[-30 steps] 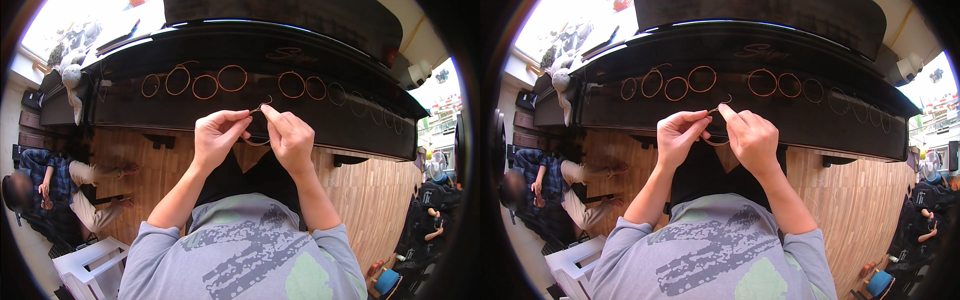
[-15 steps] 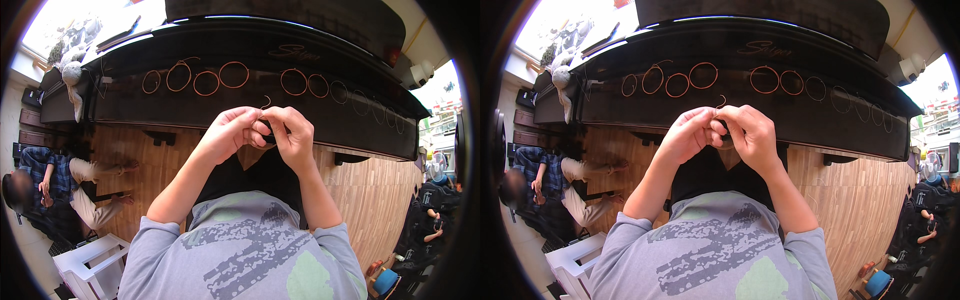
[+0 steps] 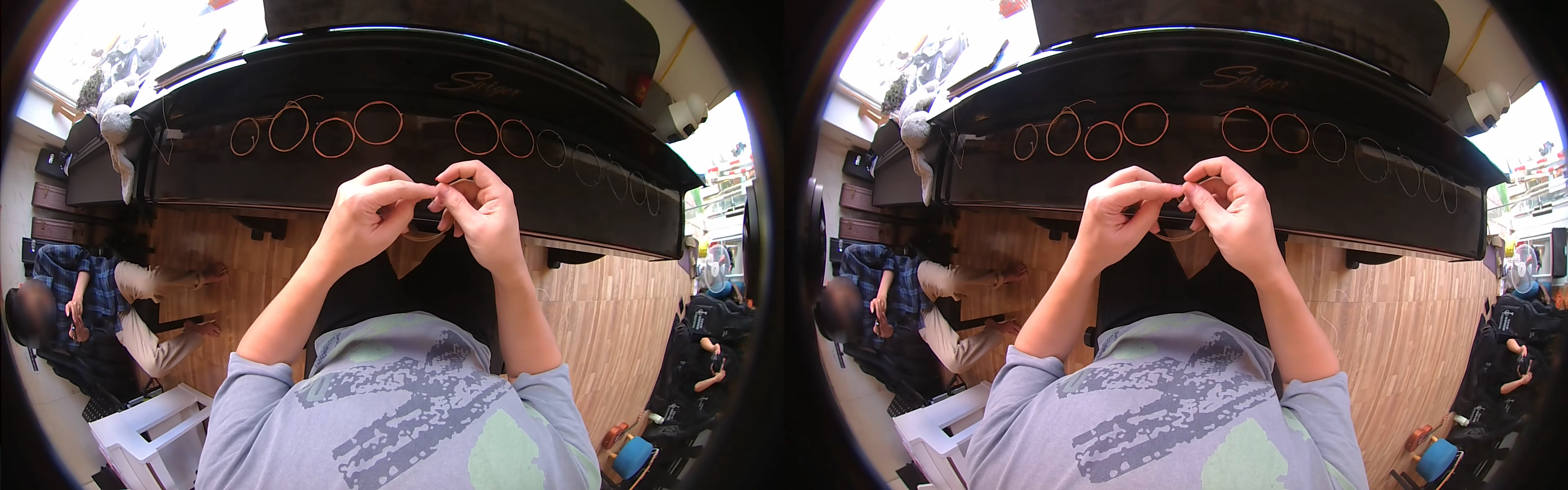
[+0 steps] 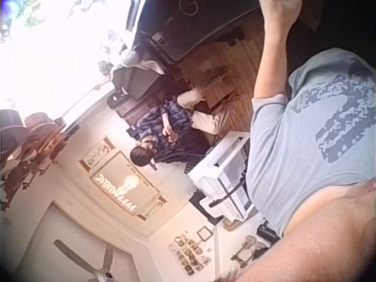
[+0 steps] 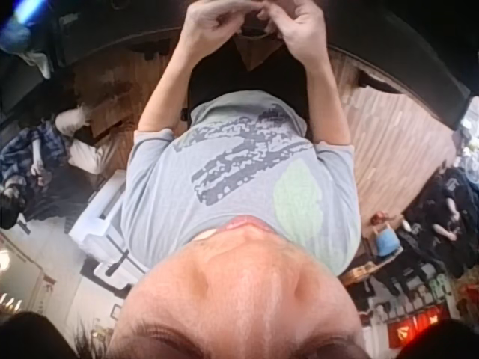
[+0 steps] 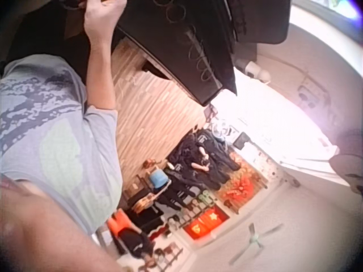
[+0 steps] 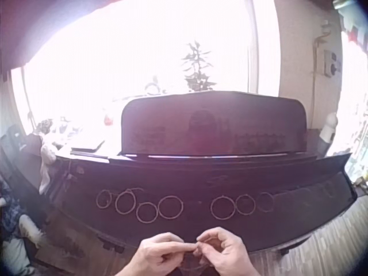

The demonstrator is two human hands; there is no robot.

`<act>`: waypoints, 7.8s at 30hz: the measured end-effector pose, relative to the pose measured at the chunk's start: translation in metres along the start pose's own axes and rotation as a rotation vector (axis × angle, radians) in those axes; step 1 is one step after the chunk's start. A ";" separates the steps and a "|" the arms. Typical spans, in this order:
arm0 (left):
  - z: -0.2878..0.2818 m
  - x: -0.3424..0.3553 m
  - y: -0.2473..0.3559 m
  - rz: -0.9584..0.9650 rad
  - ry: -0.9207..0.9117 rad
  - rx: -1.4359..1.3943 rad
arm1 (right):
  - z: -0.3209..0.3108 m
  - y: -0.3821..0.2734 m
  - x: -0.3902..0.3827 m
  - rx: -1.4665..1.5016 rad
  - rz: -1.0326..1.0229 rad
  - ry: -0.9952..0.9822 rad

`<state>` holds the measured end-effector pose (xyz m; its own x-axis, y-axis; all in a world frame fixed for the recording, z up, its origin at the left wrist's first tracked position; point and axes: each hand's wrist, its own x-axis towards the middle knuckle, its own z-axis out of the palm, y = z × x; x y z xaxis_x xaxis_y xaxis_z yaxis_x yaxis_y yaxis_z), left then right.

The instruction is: The person shapes a copper wire into circular loops by hand, placing each finished loop on the piano surface. They repeat this process, creating a row of loops and then gathering them into a coil.

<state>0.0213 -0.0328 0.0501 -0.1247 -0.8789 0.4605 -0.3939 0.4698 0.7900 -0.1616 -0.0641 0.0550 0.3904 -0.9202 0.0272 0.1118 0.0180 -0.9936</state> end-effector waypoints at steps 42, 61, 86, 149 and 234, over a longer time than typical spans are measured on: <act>0.007 -0.005 0.007 -0.367 0.160 -0.395 | 0.022 -0.006 -0.011 -0.236 -0.239 0.079; -0.004 -0.013 -0.007 -0.145 0.172 0.048 | 0.025 0.007 -0.009 -0.232 -0.113 0.082; 0.006 -0.027 -0.071 0.118 0.262 0.589 | 0.006 0.015 0.102 -1.357 -0.419 0.417; -0.013 -0.053 -0.087 0.159 0.344 0.463 | 0.015 0.056 0.060 -1.500 -0.788 0.219; -0.085 -0.154 0.038 -0.372 0.548 -0.636 | 0.220 -0.020 0.063 -0.016 0.119 -0.763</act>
<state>0.1031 0.1271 0.0435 0.4228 -0.8967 0.1308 0.2739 0.2640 0.9248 0.0618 -0.0360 0.1009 0.9213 -0.3883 -0.0178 0.0184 0.0894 -0.9958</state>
